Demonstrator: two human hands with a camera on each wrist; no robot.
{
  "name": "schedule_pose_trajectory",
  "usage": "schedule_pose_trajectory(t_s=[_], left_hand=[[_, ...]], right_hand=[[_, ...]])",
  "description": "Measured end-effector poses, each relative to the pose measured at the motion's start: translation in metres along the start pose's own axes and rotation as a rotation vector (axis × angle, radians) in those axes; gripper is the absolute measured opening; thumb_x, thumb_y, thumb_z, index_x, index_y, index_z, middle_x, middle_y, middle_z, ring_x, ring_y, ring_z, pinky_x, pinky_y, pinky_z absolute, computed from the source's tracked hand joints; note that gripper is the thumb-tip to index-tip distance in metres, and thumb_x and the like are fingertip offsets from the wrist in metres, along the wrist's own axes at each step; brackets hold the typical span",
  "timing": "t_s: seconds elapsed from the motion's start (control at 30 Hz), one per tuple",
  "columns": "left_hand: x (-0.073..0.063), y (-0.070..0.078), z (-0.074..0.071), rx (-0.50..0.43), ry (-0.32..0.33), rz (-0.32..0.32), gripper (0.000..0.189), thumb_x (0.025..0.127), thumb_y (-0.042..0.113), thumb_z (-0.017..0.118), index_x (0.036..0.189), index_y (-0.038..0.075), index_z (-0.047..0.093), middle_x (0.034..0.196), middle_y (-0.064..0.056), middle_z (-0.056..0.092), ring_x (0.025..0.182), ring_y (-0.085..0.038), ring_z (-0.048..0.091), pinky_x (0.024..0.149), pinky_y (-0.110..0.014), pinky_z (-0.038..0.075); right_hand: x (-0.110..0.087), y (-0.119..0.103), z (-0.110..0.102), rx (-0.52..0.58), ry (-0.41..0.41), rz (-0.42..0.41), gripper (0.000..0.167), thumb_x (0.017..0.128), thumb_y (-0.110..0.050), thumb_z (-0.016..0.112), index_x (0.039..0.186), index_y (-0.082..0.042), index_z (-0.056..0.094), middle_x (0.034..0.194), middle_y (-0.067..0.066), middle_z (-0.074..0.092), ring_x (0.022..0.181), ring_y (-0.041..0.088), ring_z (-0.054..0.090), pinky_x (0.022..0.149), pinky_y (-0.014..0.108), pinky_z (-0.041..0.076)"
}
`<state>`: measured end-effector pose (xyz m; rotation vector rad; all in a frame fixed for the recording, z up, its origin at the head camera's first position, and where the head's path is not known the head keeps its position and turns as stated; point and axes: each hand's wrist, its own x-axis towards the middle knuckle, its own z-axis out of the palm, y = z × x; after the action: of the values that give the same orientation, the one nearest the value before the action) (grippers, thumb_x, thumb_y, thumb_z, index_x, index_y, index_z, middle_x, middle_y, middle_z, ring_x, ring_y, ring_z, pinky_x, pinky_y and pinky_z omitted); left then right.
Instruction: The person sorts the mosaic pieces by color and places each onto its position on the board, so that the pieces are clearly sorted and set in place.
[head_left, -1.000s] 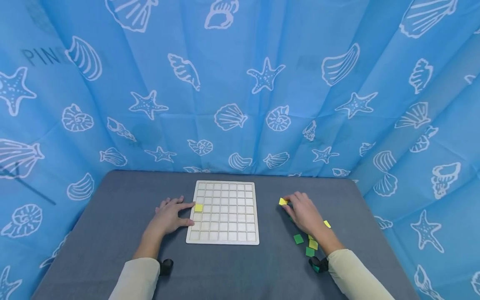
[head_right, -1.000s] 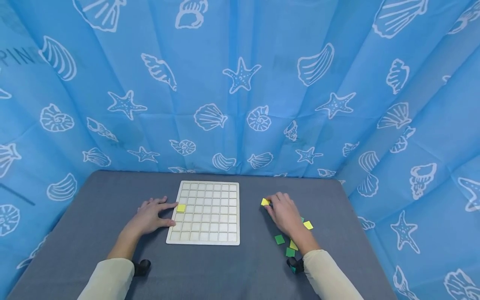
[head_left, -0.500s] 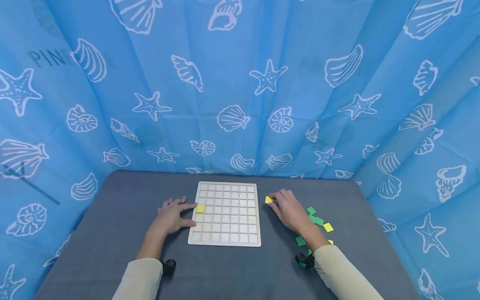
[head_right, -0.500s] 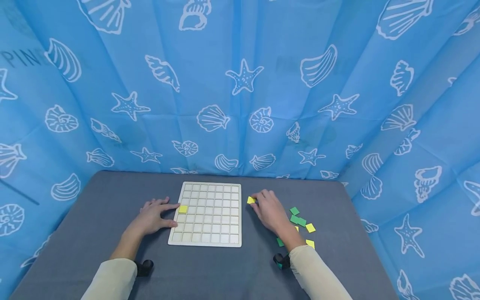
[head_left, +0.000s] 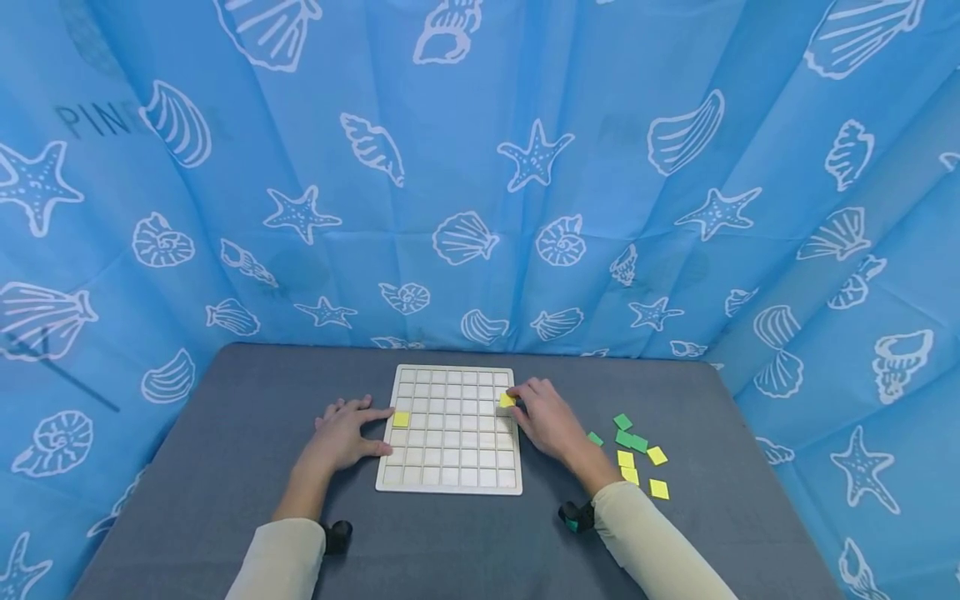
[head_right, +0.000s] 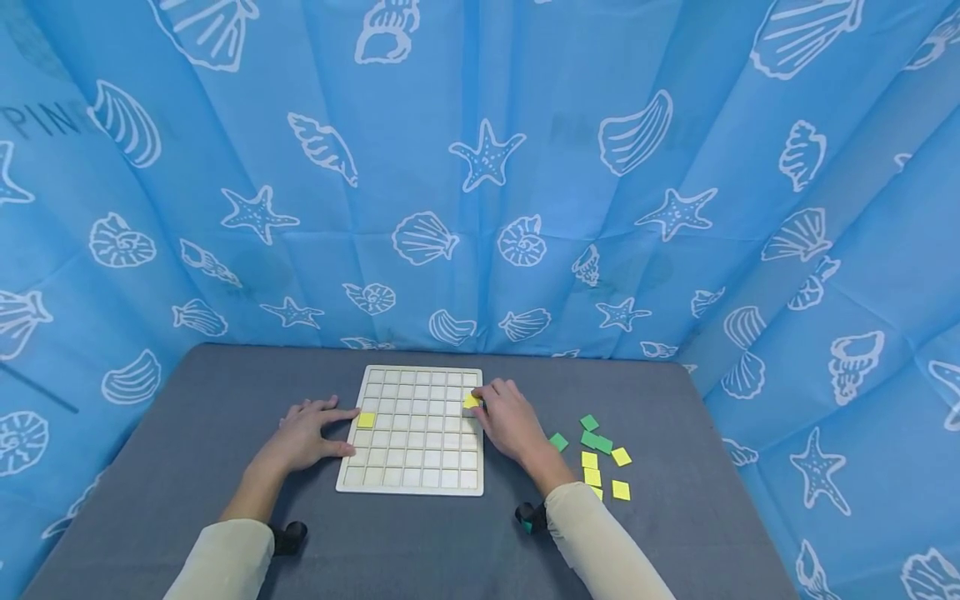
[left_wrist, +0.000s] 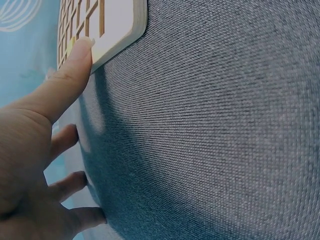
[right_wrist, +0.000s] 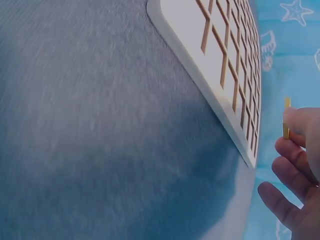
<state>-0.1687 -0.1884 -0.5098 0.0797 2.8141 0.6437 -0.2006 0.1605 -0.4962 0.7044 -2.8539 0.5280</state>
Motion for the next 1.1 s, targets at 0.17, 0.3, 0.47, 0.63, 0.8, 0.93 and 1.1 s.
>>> schedule_pose_trajectory(t_s=[0.17,0.3,0.47,0.63,0.8,0.93,1.1], left_hand=[[0.000,0.000,0.000,0.004,0.002,-0.004,0.071,0.081,0.042,0.084,0.146,0.027,0.058,0.164,-0.021,0.036,0.150,-0.061,0.018,0.110,-0.084,0.017],[0.000,0.000,0.001,-0.002,0.003,-0.012,0.072,0.081,0.043,0.084,0.146,0.027,0.059,0.164,-0.021,0.036,0.150,-0.061,0.017,0.110,-0.084,0.017],[0.001,-0.001,0.002,0.001,-0.001,-0.019,0.072,0.080,0.043,0.085,0.146,0.028,0.058,0.164,-0.020,0.036,0.151,-0.060,0.017,0.111,-0.084,0.016],[0.002,-0.001,0.002,0.007,0.000,-0.015,0.073,0.080,0.045,0.085,0.146,0.029,0.059,0.164,-0.020,0.036,0.151,-0.060,0.017,0.110,-0.084,0.017],[0.001,-0.001,0.002,0.000,0.001,-0.028,0.072,0.080,0.043,0.085,0.145,0.028,0.059,0.164,-0.020,0.036,0.151,-0.060,0.017,0.111,-0.084,0.016],[0.001,0.000,0.002,-0.001,0.003,-0.030,0.072,0.080,0.043,0.085,0.145,0.028,0.059,0.164,-0.020,0.036,0.151,-0.059,0.017,0.111,-0.084,0.016],[0.002,0.000,0.001,0.000,-0.003,-0.026,0.073,0.079,0.045,0.084,0.146,0.029,0.059,0.164,-0.020,0.036,0.151,-0.059,0.017,0.112,-0.083,0.016]], right_hand=[[0.004,-0.007,0.008,-0.003,-0.015,-0.035,0.025,0.098,-0.023,0.070,0.120,-0.009,0.071,0.106,0.003,0.067,0.093,0.016,0.057,0.075,0.034,0.050],[0.007,-0.012,0.013,0.012,-0.037,-0.034,0.025,0.099,-0.023,0.069,0.120,-0.010,0.071,0.109,0.003,0.068,0.098,0.017,0.058,0.079,0.035,0.052],[0.010,-0.019,0.019,0.042,-0.053,-0.034,0.026,0.099,-0.024,0.068,0.121,-0.010,0.070,0.114,0.004,0.069,0.106,0.020,0.061,0.087,0.038,0.055],[0.013,-0.027,0.022,0.073,-0.069,-0.022,0.026,0.100,-0.025,0.068,0.121,-0.010,0.070,0.114,0.004,0.069,0.108,0.021,0.061,0.090,0.039,0.055],[0.019,-0.035,0.027,0.091,-0.069,-0.042,0.025,0.099,-0.023,0.069,0.119,-0.009,0.071,0.112,0.005,0.069,0.107,0.022,0.060,0.090,0.039,0.055],[0.024,-0.042,0.032,0.086,-0.048,-0.076,0.025,0.098,-0.023,0.070,0.118,-0.008,0.071,0.109,0.005,0.070,0.103,0.023,0.062,0.089,0.039,0.054],[0.028,-0.051,0.039,0.059,-0.057,-0.096,0.025,0.098,-0.026,0.070,0.117,-0.010,0.072,0.108,0.003,0.070,0.101,0.021,0.063,0.087,0.037,0.054]])
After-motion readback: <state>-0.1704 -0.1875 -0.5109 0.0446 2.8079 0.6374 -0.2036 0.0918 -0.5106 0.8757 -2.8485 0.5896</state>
